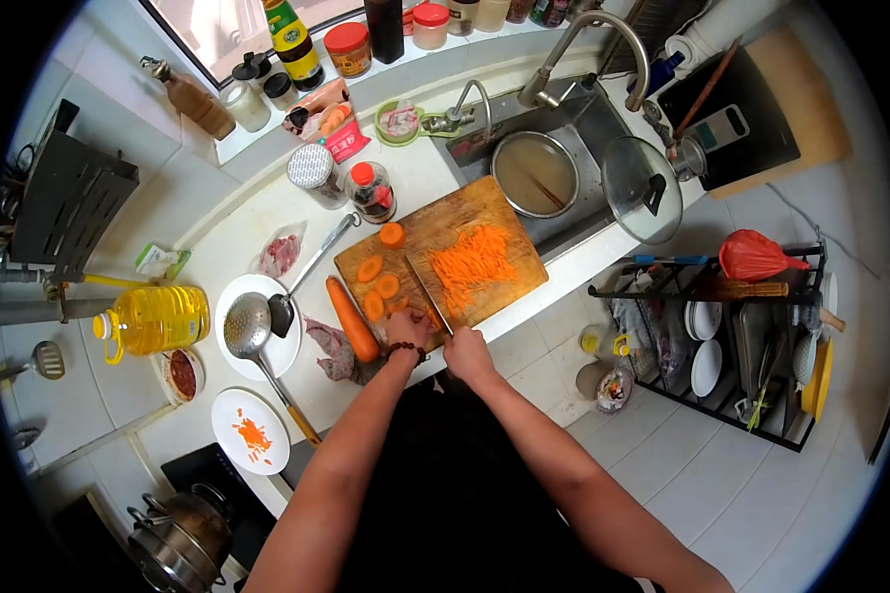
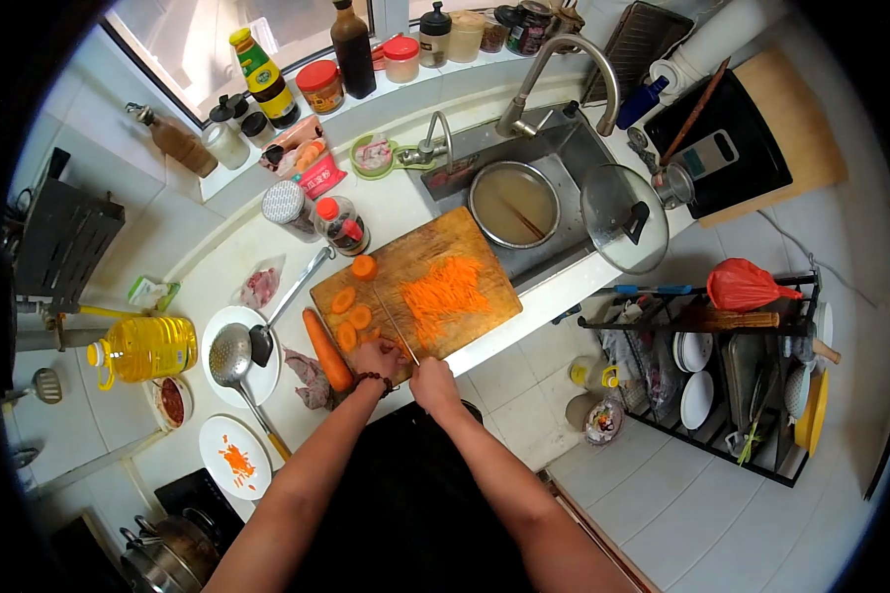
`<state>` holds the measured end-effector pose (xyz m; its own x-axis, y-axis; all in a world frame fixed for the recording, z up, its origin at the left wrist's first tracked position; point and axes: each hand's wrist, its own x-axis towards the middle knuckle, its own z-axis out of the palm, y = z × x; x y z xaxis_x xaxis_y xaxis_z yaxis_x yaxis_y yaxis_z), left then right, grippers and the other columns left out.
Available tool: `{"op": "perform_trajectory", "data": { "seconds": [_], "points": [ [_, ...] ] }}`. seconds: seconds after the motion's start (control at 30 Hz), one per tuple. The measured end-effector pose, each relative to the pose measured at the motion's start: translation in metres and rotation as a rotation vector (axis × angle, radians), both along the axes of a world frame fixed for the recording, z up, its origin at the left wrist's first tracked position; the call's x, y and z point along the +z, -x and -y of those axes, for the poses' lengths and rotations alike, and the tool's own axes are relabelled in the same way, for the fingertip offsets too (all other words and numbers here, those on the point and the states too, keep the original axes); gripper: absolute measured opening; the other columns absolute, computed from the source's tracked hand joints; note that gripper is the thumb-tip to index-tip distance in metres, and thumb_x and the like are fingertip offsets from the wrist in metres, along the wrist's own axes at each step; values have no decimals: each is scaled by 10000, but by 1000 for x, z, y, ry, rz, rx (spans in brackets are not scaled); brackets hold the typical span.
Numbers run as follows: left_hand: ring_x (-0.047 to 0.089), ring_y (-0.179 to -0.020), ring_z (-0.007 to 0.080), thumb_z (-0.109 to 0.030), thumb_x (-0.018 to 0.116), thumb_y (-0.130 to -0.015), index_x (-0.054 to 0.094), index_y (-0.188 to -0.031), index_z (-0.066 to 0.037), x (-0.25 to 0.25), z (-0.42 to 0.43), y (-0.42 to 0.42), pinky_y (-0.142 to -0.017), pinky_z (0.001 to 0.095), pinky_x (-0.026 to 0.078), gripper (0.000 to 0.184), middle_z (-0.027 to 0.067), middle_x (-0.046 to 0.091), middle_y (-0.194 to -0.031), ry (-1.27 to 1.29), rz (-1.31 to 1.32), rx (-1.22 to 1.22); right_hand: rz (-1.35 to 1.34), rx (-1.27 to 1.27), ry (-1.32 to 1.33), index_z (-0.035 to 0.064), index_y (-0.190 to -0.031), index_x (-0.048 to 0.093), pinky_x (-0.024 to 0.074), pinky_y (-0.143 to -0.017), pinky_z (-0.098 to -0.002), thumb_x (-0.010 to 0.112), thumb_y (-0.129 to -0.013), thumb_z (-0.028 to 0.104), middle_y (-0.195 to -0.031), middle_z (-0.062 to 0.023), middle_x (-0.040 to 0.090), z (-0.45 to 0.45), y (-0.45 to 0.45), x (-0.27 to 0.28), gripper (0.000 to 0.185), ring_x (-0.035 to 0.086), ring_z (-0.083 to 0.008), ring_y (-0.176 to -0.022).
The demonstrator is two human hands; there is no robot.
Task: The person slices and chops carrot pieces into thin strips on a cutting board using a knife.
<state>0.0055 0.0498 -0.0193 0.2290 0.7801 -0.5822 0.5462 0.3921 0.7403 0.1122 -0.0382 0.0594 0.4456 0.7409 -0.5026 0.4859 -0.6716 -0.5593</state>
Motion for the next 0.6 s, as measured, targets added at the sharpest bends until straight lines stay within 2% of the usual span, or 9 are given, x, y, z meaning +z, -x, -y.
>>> {"op": "perform_trajectory", "data": {
  "seconds": [0.1,0.17,0.3,0.37,0.53,0.6],
  "points": [
    [757,-713,217,-44,672,-914,706,-908,78,7,-1,-1,-588,312,589,127,132,739,-787,-7,-16,-23,23,7,-10,-117,-812,690,532,-797,-568,642,-898,139,-813,-360,643,1,1,-7,274,647,-520,-838],
    [758,-706,238,-89,694,-881,724,-860,66,8,-1,-2,-645,323,590,158,150,752,-790,-52,-85,-52,19,4,-7,-118,-810,690,533,-795,-566,641,-897,140,-814,-360,643,1,1,-12,276,648,-519,-839],
    [756,-707,251,-74,695,-877,722,-859,71,-1,-1,-1,-646,335,591,149,167,752,-809,-54,-104,-79,27,34,-2,-121,-803,687,538,-790,-557,642,-896,144,-818,-358,645,-1,-1,-20,285,649,-518,-838],
    [753,-705,253,-79,698,-882,715,-878,81,-26,5,0,-645,348,594,161,172,745,-806,-62,-8,1,15,29,-7,-122,-801,686,538,-791,-555,643,-895,144,-818,-356,645,-1,-4,-17,286,650,-516,-840],
    [743,-683,235,-48,670,-899,685,-924,100,-10,8,0,-618,341,599,151,170,728,-802,-19,38,85,10,46,9,-123,-803,684,537,-798,-550,642,-895,144,-821,-354,647,-1,-3,-5,286,649,-514,-852],
    [740,-675,229,-30,656,-908,674,-941,104,-11,10,-4,-604,336,598,140,169,721,-803,-5,84,106,-16,-38,-21,-124,-822,685,533,-805,-553,642,-898,145,-830,-354,648,3,-1,4,283,646,-516,-864]
  ]
}}
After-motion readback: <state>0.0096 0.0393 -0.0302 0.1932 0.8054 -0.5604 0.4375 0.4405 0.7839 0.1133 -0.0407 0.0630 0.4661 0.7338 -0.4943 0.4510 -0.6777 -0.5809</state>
